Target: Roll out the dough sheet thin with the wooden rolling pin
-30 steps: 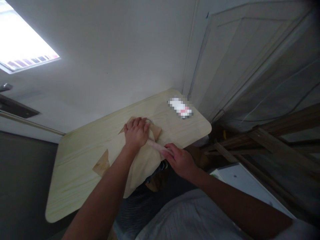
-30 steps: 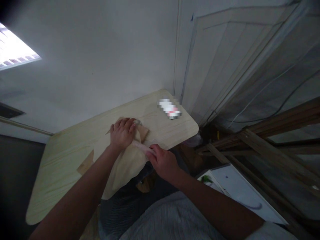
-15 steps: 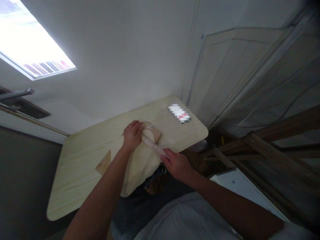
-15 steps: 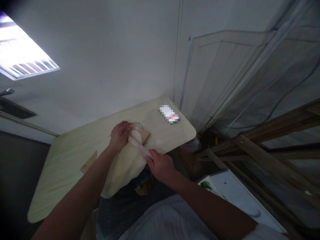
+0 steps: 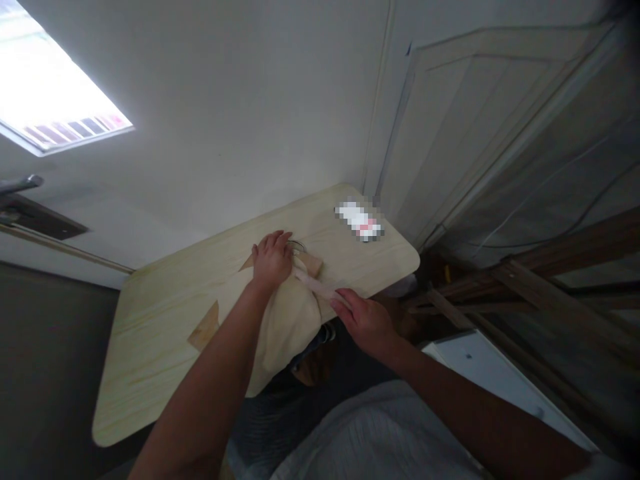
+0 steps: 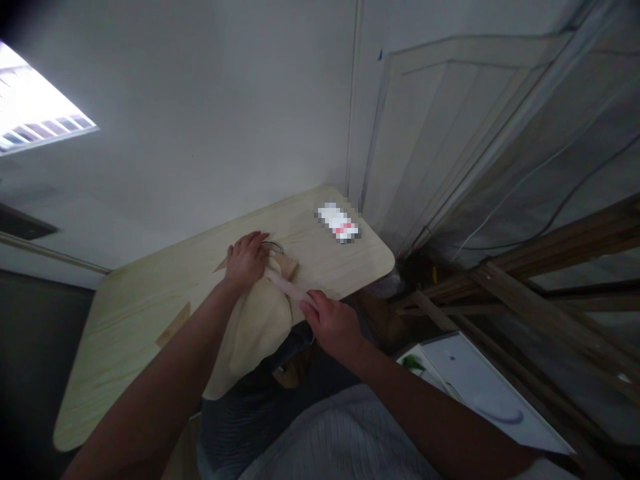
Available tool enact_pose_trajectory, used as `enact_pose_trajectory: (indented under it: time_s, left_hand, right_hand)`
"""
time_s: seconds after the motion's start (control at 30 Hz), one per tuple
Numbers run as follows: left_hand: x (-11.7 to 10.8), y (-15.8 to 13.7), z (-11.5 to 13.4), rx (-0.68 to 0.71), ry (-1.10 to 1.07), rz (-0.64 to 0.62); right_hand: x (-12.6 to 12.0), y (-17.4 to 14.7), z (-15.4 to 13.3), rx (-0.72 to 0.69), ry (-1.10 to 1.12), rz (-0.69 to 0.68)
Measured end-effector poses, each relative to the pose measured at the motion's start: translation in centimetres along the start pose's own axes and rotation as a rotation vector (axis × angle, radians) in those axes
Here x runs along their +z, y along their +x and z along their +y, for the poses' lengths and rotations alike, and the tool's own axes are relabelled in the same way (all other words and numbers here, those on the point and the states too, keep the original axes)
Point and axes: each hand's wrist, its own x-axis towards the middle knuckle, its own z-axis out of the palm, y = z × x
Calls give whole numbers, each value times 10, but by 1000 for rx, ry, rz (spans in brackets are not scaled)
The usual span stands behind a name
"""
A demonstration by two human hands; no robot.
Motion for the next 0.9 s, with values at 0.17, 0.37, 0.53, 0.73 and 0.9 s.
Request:
enact_pose_trajectory:
  time_s: [0.17,0.37,0.53,0.73,0.9]
  left_hand:
    - [8,16,4,19,20,11]
    - [4,8,3,41,17,16]
    - [-2,-14,-9,37,8,5]
    - [-4,-20,-11,-14,-7,-19]
    - [-1,-7,1,-36,25,-39]
  right_hand:
    - [-7,6,-1,24,-20,-14]
    - [-4,0,-10,-29,-91,-7]
    - [8,-13,-18,-69,-40,-17]
    - [16,-17,-18,-98,8,-23]
    - [7,-11,-13,-51,-12,-29]
